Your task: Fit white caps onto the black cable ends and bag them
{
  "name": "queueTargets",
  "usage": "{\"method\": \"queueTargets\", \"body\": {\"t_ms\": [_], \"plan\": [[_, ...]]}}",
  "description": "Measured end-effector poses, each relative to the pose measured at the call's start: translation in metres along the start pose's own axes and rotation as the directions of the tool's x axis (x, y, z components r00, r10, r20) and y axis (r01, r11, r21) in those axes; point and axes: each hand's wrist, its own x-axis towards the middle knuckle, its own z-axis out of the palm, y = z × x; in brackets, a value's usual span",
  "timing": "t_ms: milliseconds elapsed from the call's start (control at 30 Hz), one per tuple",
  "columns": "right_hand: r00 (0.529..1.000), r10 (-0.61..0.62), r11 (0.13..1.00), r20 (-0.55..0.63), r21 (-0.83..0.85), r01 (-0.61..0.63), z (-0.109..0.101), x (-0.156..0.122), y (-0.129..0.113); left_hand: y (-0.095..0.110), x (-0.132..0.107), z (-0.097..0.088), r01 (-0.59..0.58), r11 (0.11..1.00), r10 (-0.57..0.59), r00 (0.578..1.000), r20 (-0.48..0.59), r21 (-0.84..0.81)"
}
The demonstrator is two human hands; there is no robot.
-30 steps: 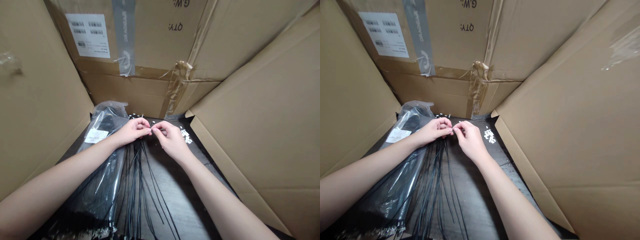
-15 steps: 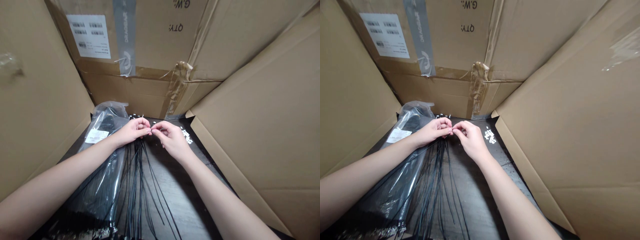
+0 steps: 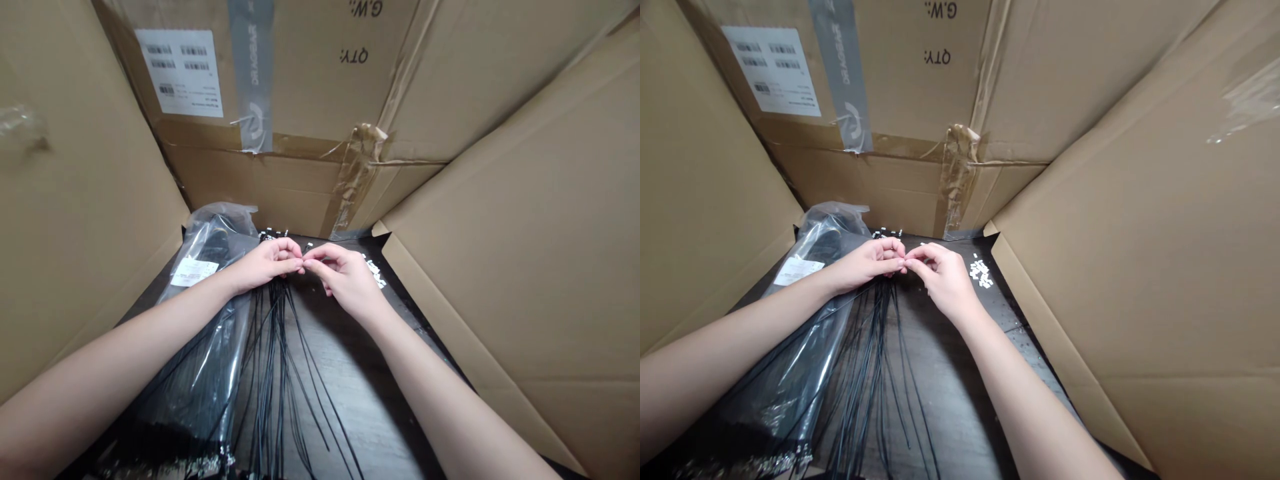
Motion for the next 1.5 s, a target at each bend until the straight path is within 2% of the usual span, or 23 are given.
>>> {"method": "queueTargets", "body": {"t_ms": [233, 500, 667, 933, 1500], "plan": [[0.999, 0.037, 0.997, 0.025, 0.062, -0.038, 0.0017, -0.0006, -0.0012, 0.0005, 0.0003, 0.0002, 0.011, 0.998, -0.010, 1.000, -0.009, 0.058], [0.999, 0.028, 0.999, -0.027, 0.037, -0.027, 0.0018, -0.0005, 0.0001, 0.0039, -0.0012, 0.0011, 0.006, 0.984, -0.008, 1.000, 0.009, 0.178], [0.996, 0.055, 0.997, -0.068, 0.059, -0.051, 0.0011, 0.0000, 0.0006, 0.0050, -0.0019, 0.0028, 0.008, 0.985, -0.004, 1.000, -0.027, 0.174], [0.996, 0.079, 0.994, -0.034, 0.076, -0.076, 0.0021, -0.0010, 0.0004, 0.0052, -0.0013, 0.0042, 0.001, 0.988, 0.016, 0.994, -0.107, 0.153], [0.997, 0.070, 0.993, -0.020, 0.096, -0.068, 0.0032, -0.0015, -0.0035, 0.0034, -0.0009, 0.0039, -0.080, 0.977, 0.107, 0.985, -0.134, 0.195]]}}
